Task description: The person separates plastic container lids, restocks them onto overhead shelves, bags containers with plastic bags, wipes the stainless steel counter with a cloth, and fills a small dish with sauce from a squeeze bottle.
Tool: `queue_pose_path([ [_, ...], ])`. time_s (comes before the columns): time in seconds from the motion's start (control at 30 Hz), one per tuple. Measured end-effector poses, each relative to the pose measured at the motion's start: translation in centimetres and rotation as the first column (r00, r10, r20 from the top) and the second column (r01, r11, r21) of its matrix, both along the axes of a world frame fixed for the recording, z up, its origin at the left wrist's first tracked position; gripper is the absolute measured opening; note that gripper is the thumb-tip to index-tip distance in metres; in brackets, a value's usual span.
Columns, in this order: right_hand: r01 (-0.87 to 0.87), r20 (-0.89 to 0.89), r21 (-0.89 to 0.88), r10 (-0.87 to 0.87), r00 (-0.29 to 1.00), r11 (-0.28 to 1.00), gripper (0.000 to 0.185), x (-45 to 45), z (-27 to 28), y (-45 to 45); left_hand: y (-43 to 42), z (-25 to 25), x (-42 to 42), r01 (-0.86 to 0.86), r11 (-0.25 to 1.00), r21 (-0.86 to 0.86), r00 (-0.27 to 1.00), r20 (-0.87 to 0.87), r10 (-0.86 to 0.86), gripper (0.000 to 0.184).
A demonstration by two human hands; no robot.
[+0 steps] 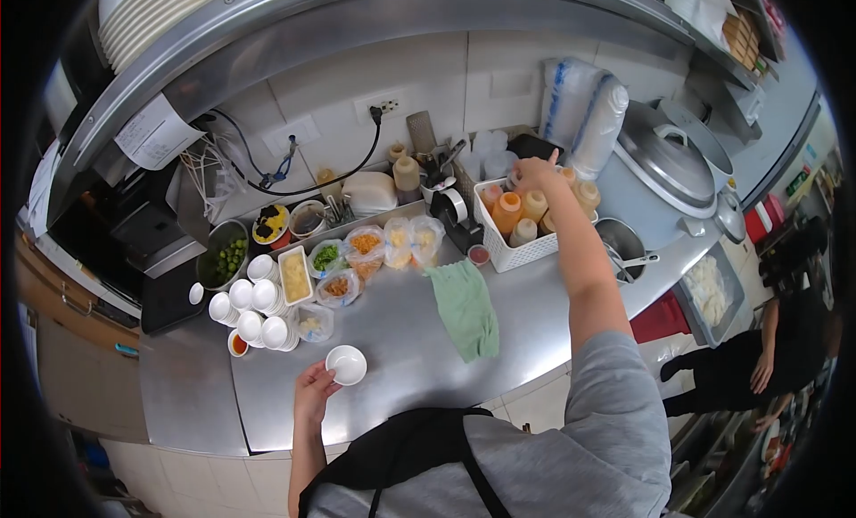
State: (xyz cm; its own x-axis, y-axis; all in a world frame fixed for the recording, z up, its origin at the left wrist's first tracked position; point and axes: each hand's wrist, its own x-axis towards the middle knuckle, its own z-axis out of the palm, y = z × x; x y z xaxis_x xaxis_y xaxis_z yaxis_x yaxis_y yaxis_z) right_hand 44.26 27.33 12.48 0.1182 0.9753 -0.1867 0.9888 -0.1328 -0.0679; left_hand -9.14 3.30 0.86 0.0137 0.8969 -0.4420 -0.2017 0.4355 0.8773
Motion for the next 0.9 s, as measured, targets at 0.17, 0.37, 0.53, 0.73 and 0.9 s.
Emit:
queue_pose_path([
  [0.17, 0.019, -0.132, 0.342, 0.028, 0.991, 0.939, 0.064, 0.4, 4.4, -3.1, 0.2, 0.5, 0.2, 0.051, 0.999, 0.015, 0.996, 0.077, -0.052, 0.03],
  [0.37, 0.309, -0.665, 0.731, 0.535, 0.521, 0.608, 0.078, -5.6, 7.7, -7.4, 2.3, 0.7, 1.3, 0.116, 0.993, -0.006, 0.963, 0.247, -0.111, 0.035],
  [0.53, 0.102, -0.645, 0.704, 0.573, 0.506, 0.702, 0.075, -12.4, 4.7, -10.6, 4.8, 3.8, 2.9, 0.15, 0.987, 0.062, 0.917, 0.365, -0.163, 0.035],
  [0.73, -0.546, -0.036, 0.565, 0.679, 0.733, 0.619, 0.068, -20.0, 6.2, -14.6, 6.0, 7.4, 3.0, 0.13, 0.983, 0.13, 0.902, 0.397, -0.172, 0.036],
  [0.9, -0.796, 0.427, 0.515, 0.71, 0.56, 0.318, 0.066, -23.3, 6.6, -14.6, 5.5, 8.3, 2.3, 0.119, 0.984, 0.133, 0.913, 0.374, -0.161, 0.032],
])
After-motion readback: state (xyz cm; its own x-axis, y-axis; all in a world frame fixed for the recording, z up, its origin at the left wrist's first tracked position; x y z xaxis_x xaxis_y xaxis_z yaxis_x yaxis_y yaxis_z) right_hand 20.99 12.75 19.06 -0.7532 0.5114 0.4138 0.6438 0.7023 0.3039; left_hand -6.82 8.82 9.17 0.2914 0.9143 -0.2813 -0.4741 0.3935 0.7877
